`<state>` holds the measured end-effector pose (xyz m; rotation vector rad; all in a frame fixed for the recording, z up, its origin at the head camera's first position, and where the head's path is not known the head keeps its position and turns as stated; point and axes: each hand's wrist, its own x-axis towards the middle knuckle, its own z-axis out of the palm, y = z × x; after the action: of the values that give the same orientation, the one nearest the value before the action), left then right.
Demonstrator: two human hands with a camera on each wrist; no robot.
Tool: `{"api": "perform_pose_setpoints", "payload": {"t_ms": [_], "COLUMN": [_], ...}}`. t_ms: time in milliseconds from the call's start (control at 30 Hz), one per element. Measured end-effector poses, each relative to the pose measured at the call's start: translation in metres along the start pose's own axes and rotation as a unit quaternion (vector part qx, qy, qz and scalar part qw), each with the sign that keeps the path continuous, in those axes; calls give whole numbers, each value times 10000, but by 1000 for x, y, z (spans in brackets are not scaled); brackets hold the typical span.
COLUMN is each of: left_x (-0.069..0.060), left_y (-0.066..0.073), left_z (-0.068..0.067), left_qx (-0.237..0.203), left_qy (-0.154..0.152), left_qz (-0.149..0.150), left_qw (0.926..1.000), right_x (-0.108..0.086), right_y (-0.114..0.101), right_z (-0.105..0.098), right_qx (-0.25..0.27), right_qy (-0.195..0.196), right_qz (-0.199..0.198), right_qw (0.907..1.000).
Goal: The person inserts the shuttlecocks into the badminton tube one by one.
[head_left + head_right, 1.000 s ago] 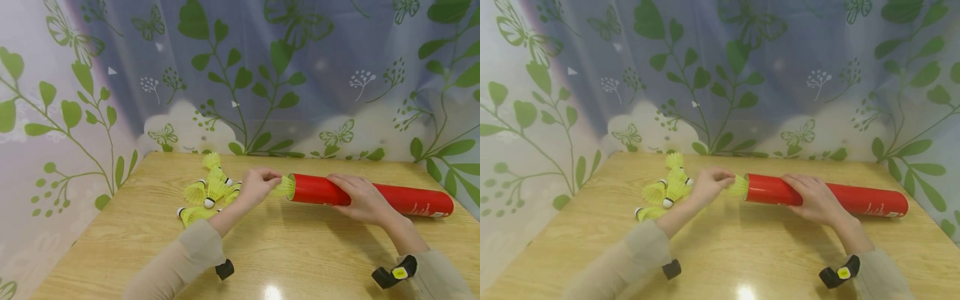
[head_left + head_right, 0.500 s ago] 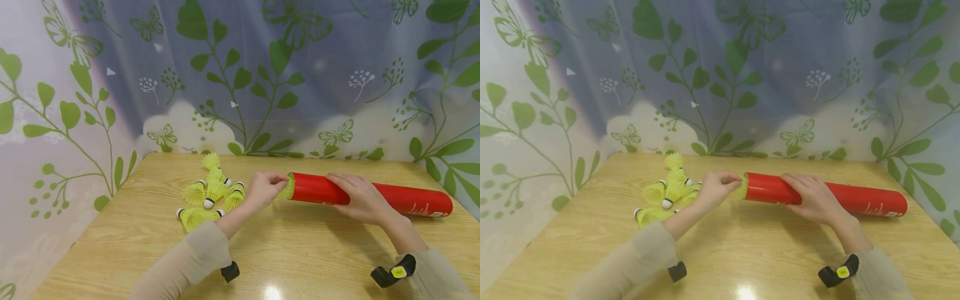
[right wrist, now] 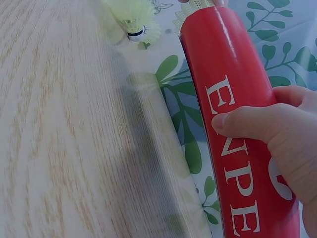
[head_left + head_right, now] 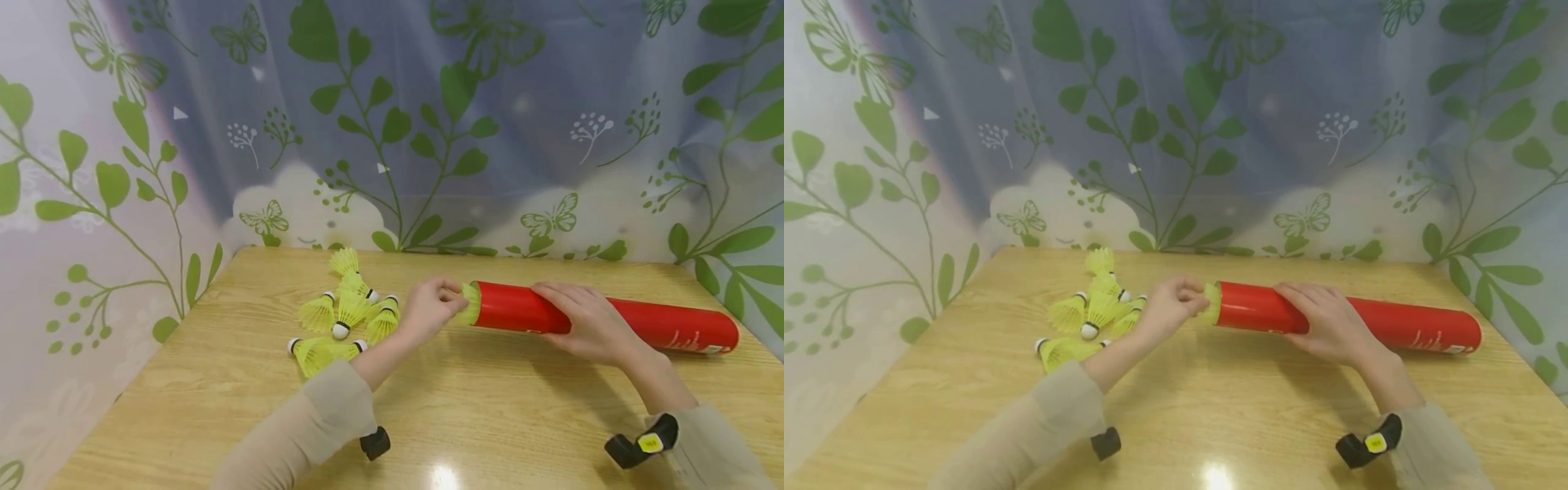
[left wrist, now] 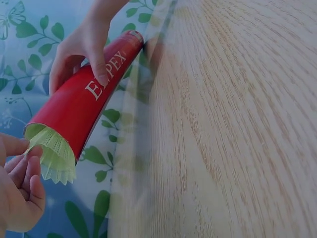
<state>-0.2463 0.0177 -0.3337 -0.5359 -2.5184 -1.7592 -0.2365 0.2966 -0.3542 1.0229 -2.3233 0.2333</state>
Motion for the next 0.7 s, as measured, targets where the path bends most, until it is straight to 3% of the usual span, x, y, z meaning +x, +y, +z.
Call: {"api": "perform_pose_setpoints", "payload": {"t_ms": [233, 700], "left_x": [2, 2], "left_y": [1, 0], "left_z": [-1, 8], "left_qx": [557, 417], "left_qy": [-99, -228], "left_qz": [257, 138], "left_qw": [9981, 9988], "right_x": [1, -1], "right_y": [2, 0], "right_z": [0, 2], "right_qx": [-17, -4], "right_qy": [-14, 22], "right_qz": [1, -15], "right_qw": [10000, 10000]}}
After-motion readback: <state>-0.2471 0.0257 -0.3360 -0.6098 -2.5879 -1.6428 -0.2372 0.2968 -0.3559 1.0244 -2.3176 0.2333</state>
